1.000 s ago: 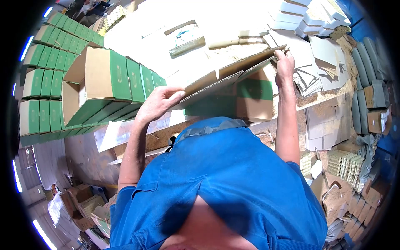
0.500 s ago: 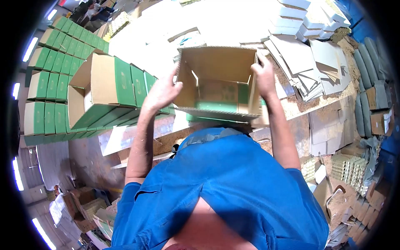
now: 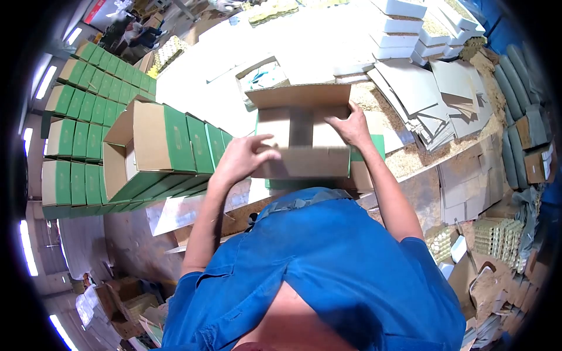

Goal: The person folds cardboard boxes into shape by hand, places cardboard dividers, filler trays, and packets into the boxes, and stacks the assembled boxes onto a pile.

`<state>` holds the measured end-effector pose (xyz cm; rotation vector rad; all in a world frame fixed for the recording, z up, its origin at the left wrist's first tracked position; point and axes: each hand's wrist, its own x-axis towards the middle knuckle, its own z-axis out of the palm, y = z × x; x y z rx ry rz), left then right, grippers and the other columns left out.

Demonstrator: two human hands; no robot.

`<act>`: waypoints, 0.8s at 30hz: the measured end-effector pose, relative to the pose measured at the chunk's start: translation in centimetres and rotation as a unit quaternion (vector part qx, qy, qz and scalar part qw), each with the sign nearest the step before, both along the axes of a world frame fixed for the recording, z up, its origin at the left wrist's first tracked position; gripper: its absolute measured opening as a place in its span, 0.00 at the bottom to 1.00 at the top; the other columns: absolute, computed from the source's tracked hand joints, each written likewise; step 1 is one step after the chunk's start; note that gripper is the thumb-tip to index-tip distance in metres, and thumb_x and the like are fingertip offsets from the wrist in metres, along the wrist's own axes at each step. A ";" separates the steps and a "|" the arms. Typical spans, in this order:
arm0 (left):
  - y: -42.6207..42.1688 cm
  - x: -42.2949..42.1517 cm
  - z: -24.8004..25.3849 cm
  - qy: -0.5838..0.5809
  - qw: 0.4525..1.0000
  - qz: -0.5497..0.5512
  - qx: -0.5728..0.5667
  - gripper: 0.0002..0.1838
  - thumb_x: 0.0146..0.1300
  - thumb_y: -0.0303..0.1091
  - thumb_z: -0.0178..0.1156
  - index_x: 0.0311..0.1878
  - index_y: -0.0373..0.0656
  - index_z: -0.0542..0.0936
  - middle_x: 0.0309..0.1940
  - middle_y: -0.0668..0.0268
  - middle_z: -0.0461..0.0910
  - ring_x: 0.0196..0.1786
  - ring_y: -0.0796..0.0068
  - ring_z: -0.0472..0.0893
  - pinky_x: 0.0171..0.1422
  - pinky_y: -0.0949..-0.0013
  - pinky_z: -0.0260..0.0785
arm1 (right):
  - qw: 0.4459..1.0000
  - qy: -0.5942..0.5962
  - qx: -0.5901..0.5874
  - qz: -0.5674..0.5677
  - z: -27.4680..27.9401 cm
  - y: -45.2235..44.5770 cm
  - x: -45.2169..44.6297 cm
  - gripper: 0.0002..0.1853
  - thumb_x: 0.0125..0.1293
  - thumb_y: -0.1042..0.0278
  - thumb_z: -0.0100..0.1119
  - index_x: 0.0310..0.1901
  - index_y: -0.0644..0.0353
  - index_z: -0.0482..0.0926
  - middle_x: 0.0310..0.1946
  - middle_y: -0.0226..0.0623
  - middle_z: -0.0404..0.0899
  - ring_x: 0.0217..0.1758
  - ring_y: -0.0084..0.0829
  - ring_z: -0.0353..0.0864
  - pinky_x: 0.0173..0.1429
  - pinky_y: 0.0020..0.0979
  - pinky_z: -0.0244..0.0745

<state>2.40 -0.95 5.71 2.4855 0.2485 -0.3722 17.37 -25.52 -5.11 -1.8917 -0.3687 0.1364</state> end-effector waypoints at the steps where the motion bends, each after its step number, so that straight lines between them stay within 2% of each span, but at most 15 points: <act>1: -0.1 0.9 -1.4 -0.044 0.998 0.028 0.042 0.34 0.49 0.58 0.73 0.53 0.44 0.84 0.42 0.60 0.86 0.44 0.66 0.86 0.52 0.65 0.79 | 0.999 -0.027 0.020 0.005 -0.7 -0.1 0.4 0.21 0.55 0.64 0.72 0.49 0.65 0.82 0.41 0.39 0.86 0.44 0.30 0.84 0.53 0.31 0.77; 4: 0.1 1.1 -5.7 -0.282 0.950 0.027 0.129 0.44 0.39 0.52 0.80 0.61 0.43 0.77 0.53 0.48 0.77 0.59 0.54 0.78 0.63 0.58 0.73 | 0.997 0.062 0.026 0.048 -1.7 -1.6 1.9 0.19 0.59 0.64 0.70 0.49 0.65 0.83 0.38 0.34 0.86 0.41 0.23 0.82 0.48 0.26 0.76; 5: 0.5 1.1 -6.9 -0.221 0.970 0.087 0.056 0.56 0.36 0.49 0.82 0.70 0.40 0.67 0.65 0.43 0.67 0.68 0.47 0.69 0.71 0.55 0.66 | 0.990 0.122 0.038 0.059 -2.8 -2.6 3.1 0.18 0.61 0.64 0.68 0.50 0.66 0.83 0.37 0.30 0.85 0.39 0.19 0.80 0.45 0.23 0.74; 6: 0.7 1.1 -8.1 -0.223 0.969 0.087 0.056 0.56 0.36 0.49 0.82 0.70 0.40 0.67 0.65 0.43 0.67 0.68 0.47 0.69 0.71 0.55 0.66 | 0.990 0.116 0.053 0.055 -1.6 -2.9 3.2 0.21 0.62 0.64 0.68 0.54 0.66 0.82 0.41 0.34 0.85 0.43 0.22 0.81 0.49 0.25 0.76; 8: 0.6 1.0 -9.9 -0.213 0.957 0.160 -0.114 0.63 0.36 0.48 0.83 0.73 0.33 0.58 0.69 0.40 0.63 0.71 0.47 0.66 0.75 0.55 0.61 | 0.997 -0.022 0.079 0.011 4.3 -2.0 2.6 0.23 0.63 0.65 0.66 0.58 0.67 0.79 0.46 0.39 0.85 0.48 0.24 0.81 0.55 0.26 0.76; 10: 0.3 0.9 -8.9 -0.203 0.960 0.176 -0.081 0.69 0.38 0.44 0.83 0.77 0.33 0.46 0.71 0.38 0.60 0.73 0.46 0.64 0.77 0.54 0.58 | 0.982 -0.038 0.174 0.061 7.0 -1.0 3.5 0.25 0.65 0.65 0.65 0.61 0.67 0.76 0.50 0.43 0.84 0.52 0.28 0.82 0.60 0.29 0.75; 13: 0.1 0.9 -8.1 -0.215 0.955 0.184 -0.086 0.72 0.38 0.43 0.83 0.78 0.40 0.39 0.72 0.39 0.57 0.73 0.45 0.63 0.77 0.52 0.59 | 0.989 -0.128 0.052 0.057 8.6 1.0 0.6 0.16 0.66 0.64 0.63 0.52 0.64 0.84 0.43 0.40 0.87 0.48 0.28 0.85 0.56 0.29 0.77; 14: -0.1 0.7 -8.0 -0.209 0.957 0.182 -0.087 0.72 0.38 0.43 0.83 0.78 0.40 0.39 0.72 0.39 0.57 0.73 0.45 0.63 0.77 0.52 0.59 | 0.978 -0.206 -0.018 0.014 7.8 1.2 -0.8 0.14 0.66 0.65 0.62 0.49 0.63 0.85 0.40 0.39 0.88 0.46 0.27 0.85 0.55 0.28 0.77; 16: -0.3 0.6 -7.6 -0.233 0.950 0.182 -0.098 0.72 0.39 0.41 0.82 0.79 0.43 0.38 0.73 0.41 0.56 0.73 0.45 0.64 0.76 0.52 0.60 | 0.991 -0.055 0.109 0.060 5.8 0.0 -3.1 0.11 0.65 0.70 0.59 0.46 0.62 0.86 0.35 0.38 0.88 0.39 0.31 0.87 0.49 0.30 0.79; 17: 0.1 0.5 -8.5 -0.258 0.949 0.155 -0.090 0.70 0.38 0.41 0.83 0.79 0.47 0.43 0.74 0.44 0.55 0.73 0.48 0.63 0.76 0.52 0.61 | 0.992 0.019 0.108 0.069 4.0 -0.5 -4.5 0.11 0.64 0.72 0.59 0.46 0.63 0.86 0.35 0.39 0.88 0.40 0.31 0.87 0.49 0.29 0.80; 18: 0.5 0.7 -9.6 -0.267 0.947 0.139 -0.112 0.61 0.39 0.42 0.82 0.76 0.46 0.57 0.75 0.44 0.54 0.73 0.50 0.65 0.74 0.53 0.64 | 0.987 0.096 0.108 0.074 2.1 -0.8 -6.0 0.11 0.64 0.74 0.58 0.45 0.64 0.85 0.35 0.40 0.88 0.41 0.30 0.88 0.48 0.29 0.81; 20: 0.4 0.6 -9.0 -0.221 0.963 0.103 -0.118 0.49 0.42 0.41 0.81 0.70 0.45 0.70 0.74 0.43 0.56 0.72 0.51 0.67 0.72 0.55 0.66 | 0.980 -0.169 0.041 0.101 0.7 -1.7 -6.9 0.12 0.62 0.79 0.58 0.46 0.66 0.85 0.38 0.41 0.87 0.41 0.29 0.88 0.48 0.28 0.83; 21: 0.6 0.9 -9.3 -0.228 0.960 0.111 -0.118 0.46 0.43 0.40 0.80 0.69 0.45 0.72 0.74 0.43 0.57 0.71 0.51 0.68 0.71 0.56 0.67 | 0.980 0.065 0.145 0.117 2.3 -2.0 -7.3 0.13 0.61 0.82 0.58 0.47 0.65 0.85 0.42 0.43 0.86 0.44 0.28 0.87 0.51 0.27 0.83; 22: 0.5 0.7 -9.1 -0.229 0.959 0.117 -0.118 0.43 0.44 0.40 0.79 0.67 0.45 0.74 0.73 0.43 0.59 0.70 0.52 0.70 0.71 0.57 0.68 | 0.967 0.137 0.191 0.099 2.5 -3.1 -6.3 0.15 0.61 0.83 0.58 0.48 0.64 0.84 0.44 0.41 0.86 0.46 0.30 0.87 0.55 0.28 0.82; 24: 0.7 0.8 -9.2 -0.225 0.961 0.114 -0.116 0.44 0.44 0.40 0.79 0.68 0.45 0.73 0.72 0.43 0.60 0.69 0.53 0.71 0.69 0.57 0.69 | 0.990 -0.018 0.141 -0.012 1.3 -5.2 -4.3 0.21 0.60 0.83 0.58 0.56 0.59 0.82 0.51 0.41 0.84 0.54 0.33 0.84 0.59 0.32 0.82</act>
